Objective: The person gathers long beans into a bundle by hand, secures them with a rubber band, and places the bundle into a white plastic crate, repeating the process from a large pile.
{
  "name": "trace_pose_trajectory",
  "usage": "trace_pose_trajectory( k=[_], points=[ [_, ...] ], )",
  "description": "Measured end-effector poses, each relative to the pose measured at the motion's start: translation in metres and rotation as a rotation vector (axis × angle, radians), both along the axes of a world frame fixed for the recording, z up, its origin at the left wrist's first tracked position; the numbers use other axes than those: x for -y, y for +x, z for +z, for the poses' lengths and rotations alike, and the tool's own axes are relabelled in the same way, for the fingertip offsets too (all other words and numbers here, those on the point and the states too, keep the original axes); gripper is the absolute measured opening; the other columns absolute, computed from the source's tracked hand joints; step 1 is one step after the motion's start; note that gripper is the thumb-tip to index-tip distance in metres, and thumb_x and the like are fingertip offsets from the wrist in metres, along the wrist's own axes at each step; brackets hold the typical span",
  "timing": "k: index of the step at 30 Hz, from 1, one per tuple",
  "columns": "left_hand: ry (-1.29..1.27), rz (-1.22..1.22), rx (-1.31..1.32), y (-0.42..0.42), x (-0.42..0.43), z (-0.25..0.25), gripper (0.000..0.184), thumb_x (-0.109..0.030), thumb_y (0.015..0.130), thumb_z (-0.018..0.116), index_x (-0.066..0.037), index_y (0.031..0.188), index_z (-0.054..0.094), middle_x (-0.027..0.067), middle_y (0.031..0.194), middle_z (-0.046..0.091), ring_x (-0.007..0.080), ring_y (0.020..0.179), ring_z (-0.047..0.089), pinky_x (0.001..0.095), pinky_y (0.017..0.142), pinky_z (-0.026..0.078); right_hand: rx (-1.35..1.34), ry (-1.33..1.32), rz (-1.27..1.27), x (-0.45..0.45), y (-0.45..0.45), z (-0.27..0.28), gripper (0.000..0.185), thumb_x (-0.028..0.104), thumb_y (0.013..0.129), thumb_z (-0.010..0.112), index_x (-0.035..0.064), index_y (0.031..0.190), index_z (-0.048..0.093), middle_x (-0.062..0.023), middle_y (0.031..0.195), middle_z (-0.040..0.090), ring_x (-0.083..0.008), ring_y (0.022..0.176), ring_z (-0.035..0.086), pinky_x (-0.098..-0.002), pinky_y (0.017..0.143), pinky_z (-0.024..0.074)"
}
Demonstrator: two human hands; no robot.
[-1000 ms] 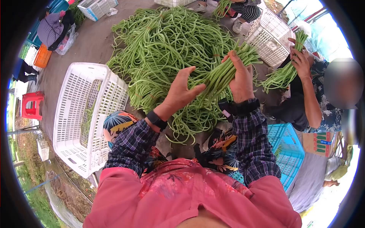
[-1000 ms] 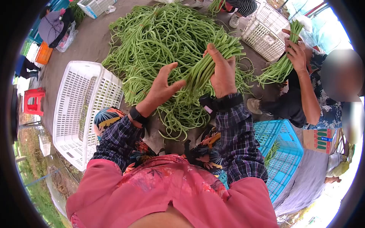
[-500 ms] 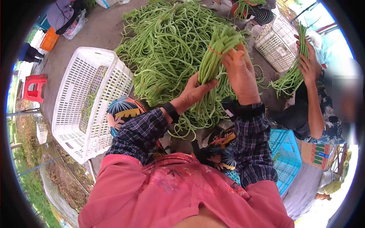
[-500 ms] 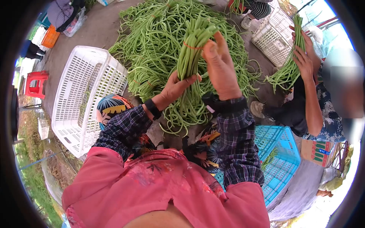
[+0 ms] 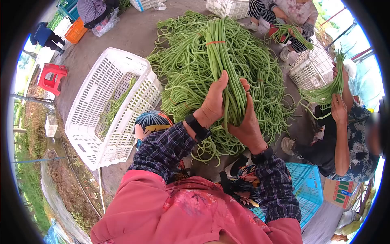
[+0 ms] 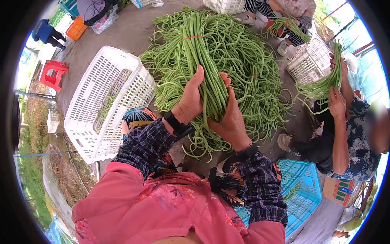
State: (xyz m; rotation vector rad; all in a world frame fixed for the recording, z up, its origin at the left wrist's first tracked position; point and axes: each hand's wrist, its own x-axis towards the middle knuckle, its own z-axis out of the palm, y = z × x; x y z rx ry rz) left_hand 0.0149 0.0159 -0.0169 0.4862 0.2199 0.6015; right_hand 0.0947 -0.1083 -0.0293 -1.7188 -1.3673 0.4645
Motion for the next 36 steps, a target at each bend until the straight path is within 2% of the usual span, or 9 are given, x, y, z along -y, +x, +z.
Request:
trace_pose_trajectory(
  k=[7, 11, 12, 16, 19, 22, 25, 31, 36],
  points=[
    [0.197, 0.079, -0.131, -0.016, -0.010, 0.004, 0.039, -0.039, 0.093, 0.049, -0.003, 0.106, 0.052, 0.0054, 0.091, 0.059, 0.0150, 0.081, 0.058, 0.0285, 0.069, 0.049, -0.817, -0.119, 0.160, 0.008, 0.016, 0.009, 0.086, 0.013, 0.078, 0.067, -0.0027, 0.141, 0.010, -0.0149, 0.134, 0.034, -0.0209, 0.121, 0.037, -0.0314, 0.099, 0.0333],
    [0.171, 0.098, -0.164, -0.009, -0.003, -0.008, 0.032, -0.029, 0.093, 0.050, -0.002, 0.110, 0.054, 0.0048, 0.094, 0.058, 0.0136, 0.083, 0.058, 0.0291, 0.073, 0.049, -0.614, 0.139, 0.274, -0.001, -0.003, 0.017, 0.105, 0.020, 0.068, 0.079, 0.0027, 0.143, 0.008, -0.0153, 0.145, 0.021, -0.0201, 0.132, 0.023, -0.0328, 0.108, 0.0192],
    [0.151, 0.092, -0.157, -0.008, -0.005, -0.015, 0.030, -0.025, 0.093, 0.050, -0.002, 0.112, 0.053, 0.0047, 0.093, 0.058, 0.0147, 0.086, 0.058, 0.0302, 0.073, 0.050, -0.202, 0.150, 0.280, -0.006, 0.000, 0.031, 0.111, 0.024, 0.065, 0.080, 0.0045, 0.144, 0.005, -0.0145, 0.150, 0.014, -0.0260, 0.136, 0.017, -0.0370, 0.104, 0.0293],
    [0.288, 0.166, -0.122, 0.005, 0.000, -0.015, 0.019, -0.018, 0.093, 0.049, -0.002, 0.103, 0.051, 0.0061, 0.085, 0.056, 0.0149, 0.077, 0.054, 0.0288, 0.073, 0.046, 0.048, -0.202, -0.043, -0.002, -0.006, 0.025, 0.115, 0.027, 0.053, 0.083, -0.0004, 0.140, 0.014, -0.0240, 0.134, 0.035, -0.0390, 0.125, 0.035, -0.0418, 0.103, 0.0289],
    [0.354, 0.166, -0.113, 0.003, 0.004, -0.004, 0.019, -0.020, 0.093, 0.049, -0.003, 0.101, 0.049, 0.0059, 0.083, 0.055, 0.0151, 0.074, 0.052, 0.0290, 0.074, 0.045, 0.128, -0.185, -0.081, -0.008, -0.001, 0.013, 0.111, 0.027, 0.052, 0.083, -0.0029, 0.137, 0.018, -0.0248, 0.129, 0.039, -0.0385, 0.121, 0.039, -0.0422, 0.099, 0.0340],
    [0.238, 0.108, -0.036, 0.003, 0.008, 0.004, 0.022, -0.025, 0.093, 0.050, -0.004, 0.101, 0.047, 0.0054, 0.083, 0.054, 0.0157, 0.073, 0.052, 0.0308, 0.076, 0.045, -0.132, 0.011, 0.040, -0.005, 0.001, 0.006, 0.108, 0.024, 0.053, 0.082, -0.0044, 0.137, 0.018, -0.0244, 0.130, 0.039, -0.0372, 0.121, 0.041, -0.0405, 0.099, 0.0355],
    [0.113, 0.061, 0.025, -0.003, 0.007, 0.014, 0.027, -0.032, 0.093, 0.049, -0.006, 0.100, 0.047, 0.0047, 0.082, 0.052, 0.0163, 0.072, 0.052, 0.0335, 0.077, 0.045, -0.041, 0.240, 0.016, -0.007, -0.002, 0.003, 0.105, 0.020, 0.053, 0.078, -0.0034, 0.137, 0.020, -0.0258, 0.125, 0.043, -0.0381, 0.118, 0.043, -0.0406, 0.097, 0.0374],
    [0.127, 0.119, 0.055, -0.009, -0.002, 0.022, 0.034, -0.040, 0.092, 0.049, -0.006, 0.099, 0.048, 0.0033, 0.084, 0.052, 0.0152, 0.072, 0.051, 0.0323, 0.072, 0.044, -0.135, 0.113, 0.091, 0.000, -0.004, -0.001, 0.107, 0.020, 0.054, 0.080, -0.0033, 0.138, 0.018, -0.0250, 0.131, 0.038, -0.0364, 0.119, 0.043, -0.0391, 0.098, 0.0367],
    [0.188, 0.125, 0.091, -0.008, -0.004, 0.020, 0.036, -0.041, 0.093, 0.048, -0.006, 0.101, 0.048, 0.0039, 0.086, 0.052, 0.0154, 0.076, 0.052, 0.0325, 0.074, 0.044, -0.344, 0.091, 0.087, 0.002, -0.007, 0.003, 0.096, 0.012, 0.061, 0.073, 0.0045, 0.139, 0.017, -0.0233, 0.116, 0.052, -0.0341, 0.107, 0.054, -0.0382, 0.087, 0.0441]
  ],
)
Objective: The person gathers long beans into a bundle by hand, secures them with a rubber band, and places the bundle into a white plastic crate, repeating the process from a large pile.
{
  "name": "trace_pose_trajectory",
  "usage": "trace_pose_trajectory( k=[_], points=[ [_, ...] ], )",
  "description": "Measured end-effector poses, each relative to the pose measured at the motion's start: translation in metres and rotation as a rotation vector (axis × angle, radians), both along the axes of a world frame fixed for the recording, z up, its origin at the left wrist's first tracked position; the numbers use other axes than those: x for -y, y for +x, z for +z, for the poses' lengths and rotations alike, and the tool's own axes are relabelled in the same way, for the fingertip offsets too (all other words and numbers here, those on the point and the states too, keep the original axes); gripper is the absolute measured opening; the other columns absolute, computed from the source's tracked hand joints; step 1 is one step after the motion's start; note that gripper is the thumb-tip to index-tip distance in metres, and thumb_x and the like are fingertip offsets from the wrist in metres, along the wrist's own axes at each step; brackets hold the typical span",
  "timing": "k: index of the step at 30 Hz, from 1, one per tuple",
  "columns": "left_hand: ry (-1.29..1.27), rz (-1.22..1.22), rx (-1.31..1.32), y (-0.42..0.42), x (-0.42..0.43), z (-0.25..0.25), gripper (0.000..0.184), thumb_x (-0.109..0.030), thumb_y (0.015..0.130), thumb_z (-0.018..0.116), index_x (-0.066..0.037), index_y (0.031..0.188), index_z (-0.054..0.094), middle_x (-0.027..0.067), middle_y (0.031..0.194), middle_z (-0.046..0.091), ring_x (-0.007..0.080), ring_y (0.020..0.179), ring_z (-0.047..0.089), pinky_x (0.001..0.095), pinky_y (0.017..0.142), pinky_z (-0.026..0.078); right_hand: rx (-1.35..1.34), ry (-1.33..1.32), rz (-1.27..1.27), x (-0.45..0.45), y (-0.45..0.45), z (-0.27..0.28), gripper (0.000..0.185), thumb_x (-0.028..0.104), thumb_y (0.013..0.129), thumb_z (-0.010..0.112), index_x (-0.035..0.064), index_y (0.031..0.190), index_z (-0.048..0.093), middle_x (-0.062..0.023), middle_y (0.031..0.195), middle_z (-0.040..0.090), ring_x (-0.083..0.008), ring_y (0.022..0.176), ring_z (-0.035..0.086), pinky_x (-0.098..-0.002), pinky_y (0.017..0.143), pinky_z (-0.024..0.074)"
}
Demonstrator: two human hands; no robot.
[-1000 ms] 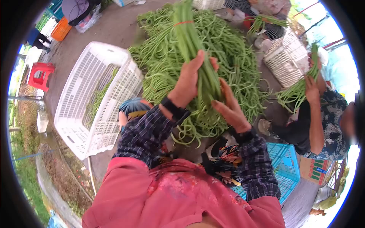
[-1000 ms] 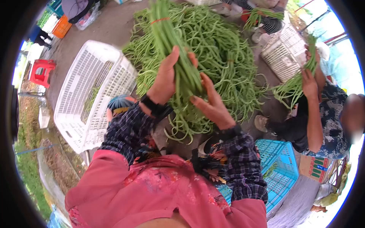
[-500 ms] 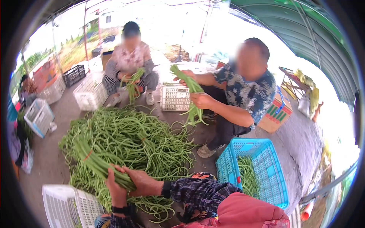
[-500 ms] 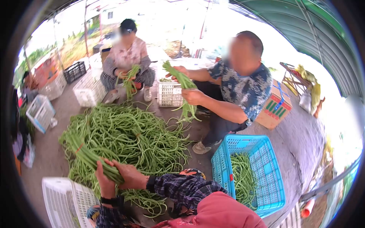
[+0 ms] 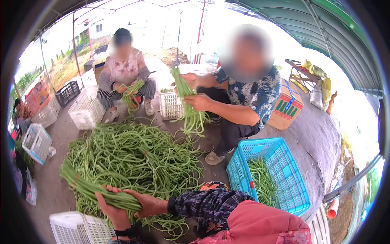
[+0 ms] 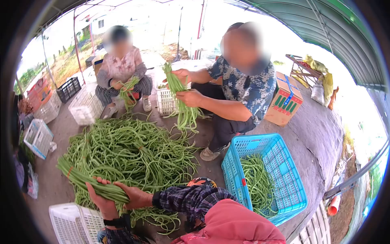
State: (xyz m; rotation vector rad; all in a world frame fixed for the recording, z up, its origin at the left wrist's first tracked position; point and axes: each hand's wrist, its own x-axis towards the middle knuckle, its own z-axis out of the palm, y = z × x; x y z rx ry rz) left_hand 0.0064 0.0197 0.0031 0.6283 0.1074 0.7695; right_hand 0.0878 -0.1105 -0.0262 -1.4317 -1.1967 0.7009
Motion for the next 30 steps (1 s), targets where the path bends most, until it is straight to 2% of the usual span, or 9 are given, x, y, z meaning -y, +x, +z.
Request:
trace_pose_trajectory(
  k=[2, 7, 9, 11, 12, 15, 17, 24, 30],
  points=[
    [-0.032, 0.029, -0.037, 0.001, 0.004, 0.004, 0.037, -0.041, 0.093, 0.048, -0.005, 0.103, 0.048, 0.0039, 0.087, 0.052, 0.0155, 0.077, 0.052, 0.0322, 0.075, 0.044, -0.077, 0.017, -0.021, -0.005, -0.007, -0.011, 0.084, 0.008, 0.065, 0.067, 0.0087, 0.136, 0.024, -0.0214, 0.105, 0.058, -0.0338, 0.099, 0.059, -0.0369, 0.082, 0.0460],
    [-0.018, 0.039, -0.038, 0.003, 0.012, 0.008, 0.051, -0.043, 0.093, 0.047, -0.002, 0.122, 0.040, 0.0072, 0.097, 0.054, 0.0178, 0.087, 0.053, 0.0321, 0.083, 0.043, -0.044, -0.029, -0.052, -0.005, -0.003, -0.005, 0.080, 0.005, 0.064, 0.067, 0.0067, 0.133, 0.027, -0.0200, 0.106, 0.057, -0.0334, 0.102, 0.058, -0.0373, 0.084, 0.0456],
    [0.130, -0.048, -0.064, 0.000, 0.013, 0.001, 0.068, -0.047, 0.088, 0.053, 0.000, 0.132, 0.032, 0.0098, 0.104, 0.054, 0.0196, 0.095, 0.053, 0.0319, 0.088, 0.042, -0.037, 0.082, -0.093, -0.007, -0.002, 0.000, 0.079, 0.005, 0.064, 0.067, 0.0058, 0.132, 0.028, -0.0195, 0.108, 0.057, -0.0338, 0.102, 0.057, -0.0369, 0.086, 0.0454],
    [0.547, -0.036, -0.206, 0.003, 0.020, -0.001, 0.086, -0.053, 0.079, 0.062, 0.000, 0.135, 0.026, 0.0109, 0.110, 0.053, 0.0205, 0.100, 0.052, 0.0318, 0.091, 0.041, -0.028, 0.120, -0.131, -0.011, 0.001, 0.007, 0.079, 0.006, 0.065, 0.068, 0.0048, 0.133, 0.028, -0.0195, 0.111, 0.056, -0.0336, 0.105, 0.056, -0.0363, 0.086, 0.0452],
    [0.541, -0.045, -0.303, 0.003, 0.023, 0.005, 0.099, -0.057, 0.070, 0.068, 0.001, 0.137, 0.025, 0.0116, 0.114, 0.052, 0.0196, 0.103, 0.051, 0.0318, 0.091, 0.041, -0.051, 0.134, -0.126, -0.012, 0.003, 0.013, 0.080, 0.007, 0.065, 0.069, 0.0043, 0.134, 0.028, -0.0196, 0.112, 0.056, -0.0329, 0.105, 0.056, -0.0362, 0.086, 0.0452],
    [0.659, -0.017, -0.349, 0.008, 0.026, 0.001, 0.100, -0.058, 0.067, 0.071, 0.001, 0.135, 0.028, 0.0106, 0.114, 0.052, 0.0185, 0.103, 0.051, 0.0319, 0.090, 0.042, -0.028, 0.180, -0.173, -0.011, 0.004, 0.019, 0.081, 0.010, 0.066, 0.071, 0.0035, 0.134, 0.027, -0.0197, 0.111, 0.056, -0.0331, 0.106, 0.056, -0.0367, 0.086, 0.0456],
    [0.525, -0.057, -0.349, 0.005, 0.024, 0.005, 0.103, -0.050, 0.058, 0.082, 0.002, 0.132, 0.032, 0.0111, 0.118, 0.052, 0.0176, 0.103, 0.052, 0.0303, 0.089, 0.042, 0.050, 0.206, -0.181, -0.010, 0.006, 0.025, 0.080, 0.012, 0.066, 0.070, 0.0034, 0.133, 0.028, -0.0201, 0.109, 0.057, -0.0355, 0.104, 0.056, -0.0377, 0.086, 0.0459],
    [0.581, 0.029, -0.289, 0.002, 0.029, 0.011, 0.087, -0.035, 0.061, 0.084, 0.002, 0.126, 0.040, 0.0110, 0.113, 0.055, 0.0205, 0.103, 0.052, 0.0348, 0.093, 0.041, 0.089, 0.120, -0.119, -0.009, 0.004, 0.014, 0.079, 0.011, 0.067, 0.069, 0.0052, 0.134, 0.029, -0.0211, 0.116, 0.053, -0.0366, 0.107, 0.054, -0.0388, 0.087, 0.0456],
    [0.657, 0.123, -0.313, 0.001, 0.029, 0.004, 0.034, -0.004, 0.076, 0.063, 0.000, 0.108, 0.052, 0.0063, 0.101, 0.056, 0.0208, 0.097, 0.054, 0.0366, 0.095, 0.038, 0.115, 0.221, -0.156, -0.008, -0.002, 0.028, 0.077, 0.011, 0.066, 0.070, 0.0058, 0.132, 0.031, -0.0203, 0.112, 0.055, -0.0376, 0.106, 0.053, -0.0404, 0.086, 0.0455]
  ],
)
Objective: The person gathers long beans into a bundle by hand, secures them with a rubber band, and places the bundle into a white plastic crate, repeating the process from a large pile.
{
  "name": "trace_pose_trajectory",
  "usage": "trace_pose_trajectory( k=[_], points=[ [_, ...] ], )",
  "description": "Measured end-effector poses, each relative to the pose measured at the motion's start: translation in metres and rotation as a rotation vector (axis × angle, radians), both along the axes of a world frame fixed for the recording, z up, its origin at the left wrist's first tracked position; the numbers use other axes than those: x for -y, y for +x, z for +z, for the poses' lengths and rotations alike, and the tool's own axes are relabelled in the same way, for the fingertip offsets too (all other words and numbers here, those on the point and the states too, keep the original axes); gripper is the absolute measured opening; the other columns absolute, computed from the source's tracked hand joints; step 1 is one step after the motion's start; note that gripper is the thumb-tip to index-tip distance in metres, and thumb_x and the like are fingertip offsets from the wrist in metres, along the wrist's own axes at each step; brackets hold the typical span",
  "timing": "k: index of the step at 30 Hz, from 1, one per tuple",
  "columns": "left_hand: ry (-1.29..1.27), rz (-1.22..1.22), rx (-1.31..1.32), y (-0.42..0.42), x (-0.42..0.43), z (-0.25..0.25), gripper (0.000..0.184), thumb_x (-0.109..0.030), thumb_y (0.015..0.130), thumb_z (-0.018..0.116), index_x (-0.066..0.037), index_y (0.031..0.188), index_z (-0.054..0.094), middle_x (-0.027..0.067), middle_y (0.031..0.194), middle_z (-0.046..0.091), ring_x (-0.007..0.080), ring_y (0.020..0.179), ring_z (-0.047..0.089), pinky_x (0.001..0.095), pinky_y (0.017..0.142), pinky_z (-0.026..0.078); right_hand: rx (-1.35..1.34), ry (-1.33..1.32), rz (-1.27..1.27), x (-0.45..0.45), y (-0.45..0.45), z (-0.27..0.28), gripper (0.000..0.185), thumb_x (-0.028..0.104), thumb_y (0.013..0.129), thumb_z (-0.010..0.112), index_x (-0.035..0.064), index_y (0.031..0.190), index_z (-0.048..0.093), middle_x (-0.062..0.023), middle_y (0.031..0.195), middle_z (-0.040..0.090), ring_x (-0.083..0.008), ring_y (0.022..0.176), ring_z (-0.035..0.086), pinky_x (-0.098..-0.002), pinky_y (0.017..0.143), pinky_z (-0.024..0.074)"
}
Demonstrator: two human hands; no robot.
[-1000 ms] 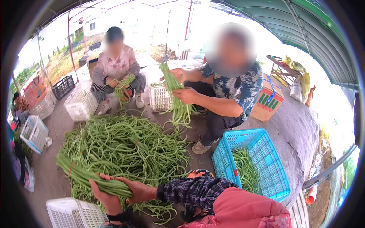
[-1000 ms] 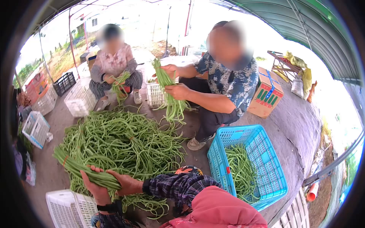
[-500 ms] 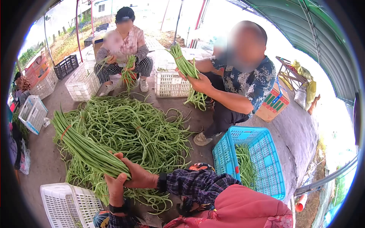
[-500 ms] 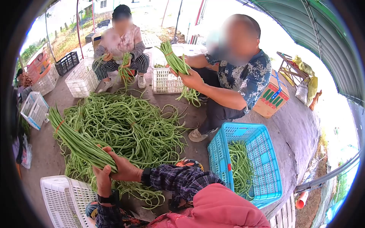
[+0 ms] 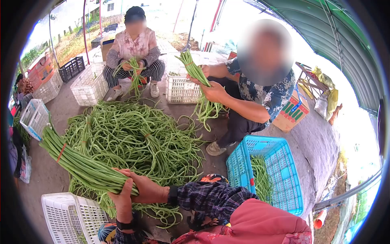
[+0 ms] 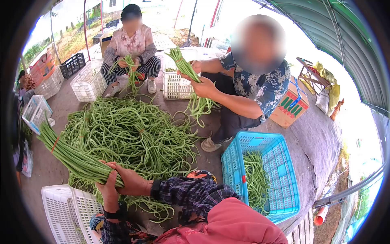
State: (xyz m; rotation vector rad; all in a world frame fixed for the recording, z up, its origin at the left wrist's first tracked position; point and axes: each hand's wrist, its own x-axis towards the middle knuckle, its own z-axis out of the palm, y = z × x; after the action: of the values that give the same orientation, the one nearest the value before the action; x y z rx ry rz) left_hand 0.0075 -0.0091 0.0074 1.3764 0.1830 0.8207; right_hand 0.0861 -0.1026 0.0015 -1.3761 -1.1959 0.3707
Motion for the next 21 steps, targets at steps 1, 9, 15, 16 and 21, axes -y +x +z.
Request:
trace_pose_trajectory(
  k=[1, 9, 15, 16, 21],
  points=[
    [0.000, -0.002, -0.002, 0.000, -0.001, -0.002, 0.034, -0.004, 0.076, 0.063, 0.000, 0.108, 0.052, 0.0063, 0.101, 0.056, 0.0208, 0.097, 0.054, 0.0366, 0.095, 0.038, -0.022, -0.048, 0.020, -0.001, 0.001, 0.002, 0.078, 0.010, 0.065, 0.070, 0.0060, 0.133, 0.031, -0.0202, 0.113, 0.055, -0.0377, 0.105, 0.054, -0.0403, 0.085, 0.0455],
    [-0.218, 0.171, 0.008, -0.002, 0.000, 0.003, 0.045, 0.002, 0.078, 0.060, 0.001, 0.120, 0.043, 0.0058, 0.099, 0.056, 0.0155, 0.094, 0.053, 0.0323, 0.094, 0.038, 0.089, -0.063, 0.040, -0.003, 0.006, -0.008, 0.087, 0.013, 0.060, 0.074, 0.0064, 0.134, 0.030, -0.0186, 0.112, 0.054, -0.0359, 0.106, 0.052, -0.0409, 0.090, 0.0413],
    [-0.246, 0.141, 0.109, -0.003, -0.008, 0.006, 0.047, 0.004, 0.078, 0.058, 0.002, 0.123, 0.042, 0.0058, 0.098, 0.054, 0.0151, 0.090, 0.053, 0.0320, 0.091, 0.041, 0.232, -0.188, 0.027, 0.001, 0.005, -0.007, 0.097, 0.020, 0.057, 0.078, 0.0060, 0.137, 0.026, -0.0187, 0.124, 0.045, -0.0354, 0.118, 0.040, -0.0432, 0.102, 0.0284],
    [-0.248, 0.140, 0.109, -0.003, -0.009, 0.007, 0.047, 0.004, 0.078, 0.058, 0.002, 0.123, 0.042, 0.0058, 0.098, 0.054, 0.0151, 0.090, 0.053, 0.0320, 0.091, 0.041, 0.207, -0.194, 0.064, 0.002, 0.005, -0.008, 0.100, 0.021, 0.056, 0.079, 0.0036, 0.138, 0.023, -0.0207, 0.126, 0.043, -0.0362, 0.119, 0.039, -0.0425, 0.102, 0.0286],
    [-0.293, 0.181, 0.172, -0.010, -0.019, 0.010, 0.048, 0.005, 0.078, 0.057, 0.001, 0.124, 0.040, 0.0069, 0.099, 0.053, 0.0146, 0.088, 0.053, 0.0295, 0.086, 0.043, 0.152, -0.227, 0.173, 0.003, 0.000, -0.018, 0.111, 0.022, 0.054, 0.082, -0.0027, 0.139, 0.015, -0.0246, 0.134, 0.034, -0.0368, 0.125, 0.033, -0.0411, 0.105, 0.0273]
  ],
)
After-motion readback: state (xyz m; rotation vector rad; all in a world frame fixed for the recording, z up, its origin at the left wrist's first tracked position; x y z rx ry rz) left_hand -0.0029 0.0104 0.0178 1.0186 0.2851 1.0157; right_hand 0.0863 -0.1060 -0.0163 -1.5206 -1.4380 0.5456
